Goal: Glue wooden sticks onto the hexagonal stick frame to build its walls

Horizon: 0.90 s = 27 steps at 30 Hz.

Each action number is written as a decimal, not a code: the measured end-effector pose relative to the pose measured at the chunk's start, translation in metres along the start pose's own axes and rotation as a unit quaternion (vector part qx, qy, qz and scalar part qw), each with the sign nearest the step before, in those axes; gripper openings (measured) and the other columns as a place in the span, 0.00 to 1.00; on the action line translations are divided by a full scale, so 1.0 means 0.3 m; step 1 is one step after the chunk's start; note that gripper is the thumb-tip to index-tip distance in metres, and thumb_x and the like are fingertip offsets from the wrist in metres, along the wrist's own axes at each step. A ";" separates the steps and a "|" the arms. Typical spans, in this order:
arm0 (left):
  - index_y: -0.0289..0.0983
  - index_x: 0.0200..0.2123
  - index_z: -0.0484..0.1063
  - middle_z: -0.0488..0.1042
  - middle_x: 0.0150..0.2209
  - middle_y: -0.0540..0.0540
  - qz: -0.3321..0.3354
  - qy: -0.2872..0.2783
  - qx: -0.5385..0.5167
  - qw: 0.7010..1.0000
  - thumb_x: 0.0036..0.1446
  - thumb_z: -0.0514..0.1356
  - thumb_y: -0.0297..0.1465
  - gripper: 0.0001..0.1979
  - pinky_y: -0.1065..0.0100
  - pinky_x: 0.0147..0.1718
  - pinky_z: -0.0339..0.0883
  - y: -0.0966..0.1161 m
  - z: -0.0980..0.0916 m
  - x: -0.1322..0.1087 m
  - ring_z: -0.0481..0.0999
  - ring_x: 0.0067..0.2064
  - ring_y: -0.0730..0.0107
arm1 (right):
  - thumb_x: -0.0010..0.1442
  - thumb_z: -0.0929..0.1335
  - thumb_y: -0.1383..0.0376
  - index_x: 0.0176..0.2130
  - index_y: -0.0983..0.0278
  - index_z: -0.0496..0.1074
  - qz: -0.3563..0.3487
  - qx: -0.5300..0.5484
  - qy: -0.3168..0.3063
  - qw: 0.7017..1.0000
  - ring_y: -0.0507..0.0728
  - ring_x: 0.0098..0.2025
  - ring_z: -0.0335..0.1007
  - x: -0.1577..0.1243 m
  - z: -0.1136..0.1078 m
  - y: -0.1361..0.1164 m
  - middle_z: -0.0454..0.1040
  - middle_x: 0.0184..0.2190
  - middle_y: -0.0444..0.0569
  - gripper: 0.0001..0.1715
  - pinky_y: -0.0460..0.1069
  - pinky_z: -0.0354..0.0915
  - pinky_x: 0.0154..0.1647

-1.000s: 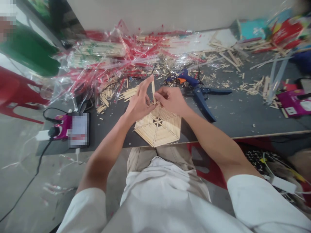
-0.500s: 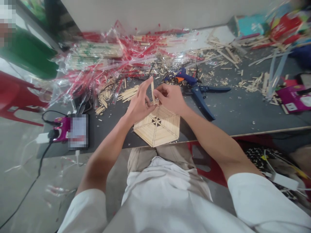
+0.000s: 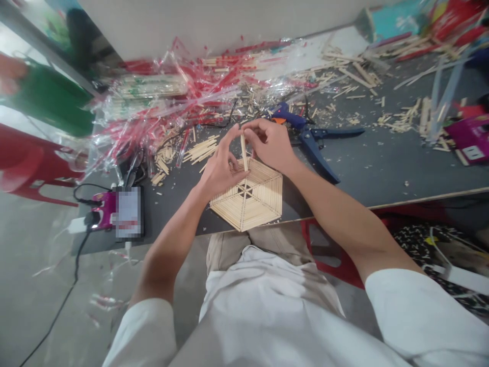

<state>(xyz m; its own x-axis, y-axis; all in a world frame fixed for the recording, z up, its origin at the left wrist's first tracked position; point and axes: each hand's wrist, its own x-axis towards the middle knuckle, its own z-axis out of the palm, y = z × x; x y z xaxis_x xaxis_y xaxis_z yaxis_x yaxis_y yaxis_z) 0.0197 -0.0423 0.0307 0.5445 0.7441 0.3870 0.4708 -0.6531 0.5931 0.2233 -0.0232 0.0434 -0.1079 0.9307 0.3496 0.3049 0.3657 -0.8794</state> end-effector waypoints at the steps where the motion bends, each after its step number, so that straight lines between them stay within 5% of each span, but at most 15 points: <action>1: 0.55 0.77 0.32 0.56 0.76 0.39 -0.007 -0.002 0.001 1.000 0.63 0.64 0.52 0.52 0.66 0.37 0.77 0.006 -0.003 0.001 0.83 0.45 0.65 | 0.68 0.63 0.35 0.49 0.59 0.77 -0.001 0.000 0.005 1.000 0.57 0.33 0.78 0.004 -0.003 0.009 0.81 0.35 0.49 0.34 0.53 0.74 0.34; 17: 0.63 0.75 0.28 0.57 0.73 0.35 -0.043 0.043 -0.086 0.994 0.56 0.63 0.64 0.57 0.70 0.30 0.73 -0.005 -0.024 0.020 0.84 0.43 0.63 | 0.65 0.64 0.32 0.47 0.57 0.77 -0.010 0.008 0.078 0.997 0.57 0.33 0.81 0.039 -0.073 0.042 0.82 0.38 0.52 0.36 0.52 0.78 0.34; 27: 0.62 0.73 0.43 0.58 0.73 0.35 -0.052 0.086 -0.161 0.982 0.50 0.71 0.60 0.56 0.74 0.25 0.69 -0.046 -0.026 0.026 0.82 0.34 0.74 | 0.67 0.69 0.41 0.44 0.58 0.75 0.006 0.035 0.089 0.995 0.51 0.25 0.73 0.050 -0.076 0.045 0.81 0.36 0.48 0.24 0.49 0.72 0.27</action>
<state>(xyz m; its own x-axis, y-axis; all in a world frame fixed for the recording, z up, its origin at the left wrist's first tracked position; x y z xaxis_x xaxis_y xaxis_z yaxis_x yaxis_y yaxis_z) 0.0121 -0.0264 0.0310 0.3672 0.8354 0.4090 0.2585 -0.5140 0.8179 0.2474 -0.0045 0.0442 0.0660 0.9202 0.3859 0.2377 0.3612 -0.9017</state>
